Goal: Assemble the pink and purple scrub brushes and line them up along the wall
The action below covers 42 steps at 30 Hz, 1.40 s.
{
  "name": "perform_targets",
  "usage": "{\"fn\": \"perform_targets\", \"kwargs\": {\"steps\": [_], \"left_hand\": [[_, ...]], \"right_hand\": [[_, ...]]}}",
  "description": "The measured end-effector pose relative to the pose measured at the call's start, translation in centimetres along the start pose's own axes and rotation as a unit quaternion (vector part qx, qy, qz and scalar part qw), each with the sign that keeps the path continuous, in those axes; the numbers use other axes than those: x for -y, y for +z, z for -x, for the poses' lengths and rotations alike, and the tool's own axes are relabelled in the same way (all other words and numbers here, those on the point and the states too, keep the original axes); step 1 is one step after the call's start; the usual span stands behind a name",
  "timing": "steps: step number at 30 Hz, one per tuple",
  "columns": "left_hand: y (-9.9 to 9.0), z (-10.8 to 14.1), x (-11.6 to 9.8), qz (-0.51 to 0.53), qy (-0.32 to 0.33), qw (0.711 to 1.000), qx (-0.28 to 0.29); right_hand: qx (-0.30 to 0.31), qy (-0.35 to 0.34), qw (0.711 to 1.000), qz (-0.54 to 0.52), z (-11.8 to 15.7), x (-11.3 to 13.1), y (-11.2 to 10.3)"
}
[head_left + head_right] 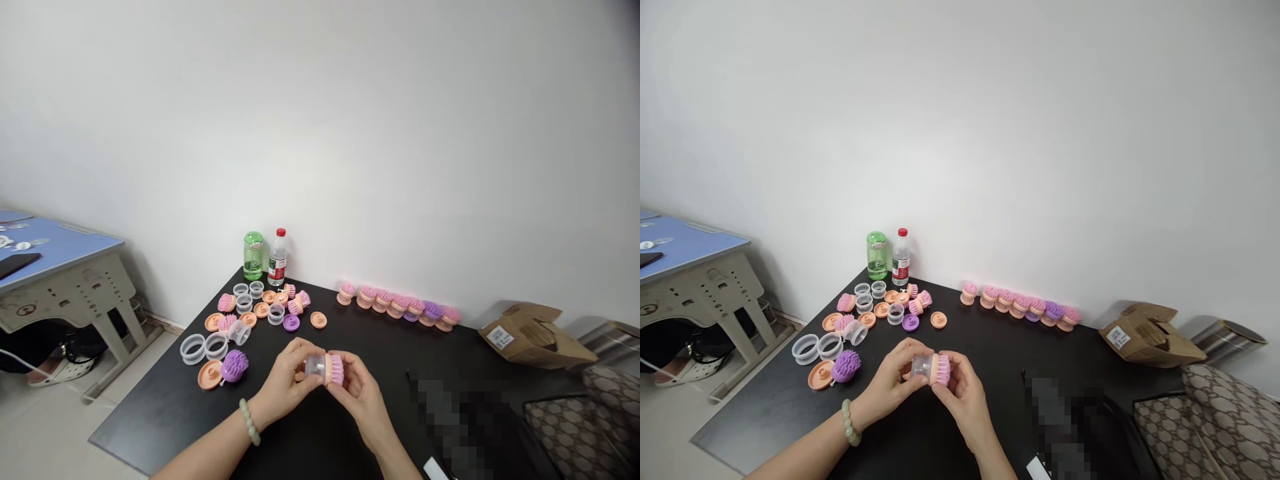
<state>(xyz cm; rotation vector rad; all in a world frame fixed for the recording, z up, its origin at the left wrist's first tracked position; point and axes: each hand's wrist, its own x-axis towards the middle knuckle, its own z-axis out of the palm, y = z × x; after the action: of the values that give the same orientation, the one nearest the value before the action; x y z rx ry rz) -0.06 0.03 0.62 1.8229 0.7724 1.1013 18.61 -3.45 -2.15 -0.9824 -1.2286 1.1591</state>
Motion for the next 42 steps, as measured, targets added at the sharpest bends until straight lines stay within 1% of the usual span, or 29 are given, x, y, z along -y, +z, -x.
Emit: {"fn": "perform_targets", "kwargs": {"steps": [2, 4, 8, 10, 12, 14, 17, 19, 20, 22, 25, 27, 29, 32, 34, 36, 39, 41, 42], "left_hand": [[0.1, 0.0, 0.2, 0.008, -0.018, 1.0, -0.005], [0.2, -0.1, 0.4, 0.027, -0.056, 0.998, -0.004], [0.6, -0.1, 0.9, 0.076, -0.172, 0.981, 0.049], [0.7, -0.1, 1.1, 0.092, -0.197, 0.975, 0.053], [0.7, -0.1, 1.2, 0.119, -0.178, 0.976, 0.04], [0.6, -0.1, 1.3, 0.161, -0.117, 0.979, 0.035], [0.4, -0.1, 1.2, 0.229, -0.021, 0.971, 0.064], [0.3, -0.1, 1.1, 0.269, -0.003, 0.96, 0.079], [0.3, -0.1, 1.1, 0.286, -0.007, 0.955, 0.076], [0.2, 0.0, 1.2, 0.294, -0.025, 0.954, 0.049], [0.1, 0.0, 1.4, 0.241, -0.072, 0.967, 0.024], [0.0, -0.1, 1.5, 0.208, -0.093, 0.973, 0.024], [-0.2, -0.2, 1.3, 0.208, -0.092, 0.973, 0.031], [-0.6, -0.3, 0.8, 0.237, -0.051, 0.969, 0.056], [-0.7, -0.3, 0.6, 0.257, -0.036, 0.964, 0.059], [-0.7, -0.2, 0.6, 0.269, -0.06, 0.96, 0.052], [-0.4, -0.2, 0.9, 0.255, -0.108, 0.96, 0.047], [-0.4, -0.3, 1.1, 0.241, -0.106, 0.963, 0.05], [-0.5, -0.4, 1.1, 0.228, -0.089, 0.968, 0.049]], "right_hand": [[-0.005, -0.005, 1.0, 0.008, 0.0, -0.2, -0.2], [-0.002, -0.013, 0.999, 0.03, 0.1, -0.4, -0.3], [0.031, -0.068, 0.988, 0.135, 0.3, -0.2, -0.4], [0.037, -0.087, 0.98, 0.176, 0.3, 0.0, -0.3], [0.023, -0.078, 0.979, 0.184, 0.3, 0.1, -0.1], [0.003, -0.047, 0.986, 0.159, 0.3, 0.2, 0.0], [-0.009, 0.001, 0.997, 0.074, 0.2, 0.5, 0.2], [-0.008, 0.015, 1.0, 0.02, 0.3, 0.7, 0.4], [-0.009, 0.016, 1.0, 0.003, 0.3, 0.9, 0.4], [-0.015, 0.013, 1.0, -0.012, 0.4, 1.1, 0.5], [-0.026, 0.005, 1.0, -0.001, 0.4, 1.3, 0.6], [-0.031, 0.001, 0.999, 0.015, 0.4, 1.3, 0.5], [-0.033, -0.001, 0.999, 0.027, 0.3, 1.2, 0.3], [-0.033, -0.006, 0.999, 0.034, 0.3, 1.1, 0.2], [-0.033, -0.011, 0.999, 0.039, 0.3, 0.9, 0.2], [-0.028, -0.018, 0.998, 0.05, 0.4, 0.8, 0.2], [-0.025, -0.03, 0.997, 0.064, 0.4, 0.8, 0.4], [-0.029, -0.032, 0.997, 0.069, 0.3, 0.8, 0.4], [-0.032, -0.032, 0.997, 0.07, 0.3, 0.9, 0.5]]}}
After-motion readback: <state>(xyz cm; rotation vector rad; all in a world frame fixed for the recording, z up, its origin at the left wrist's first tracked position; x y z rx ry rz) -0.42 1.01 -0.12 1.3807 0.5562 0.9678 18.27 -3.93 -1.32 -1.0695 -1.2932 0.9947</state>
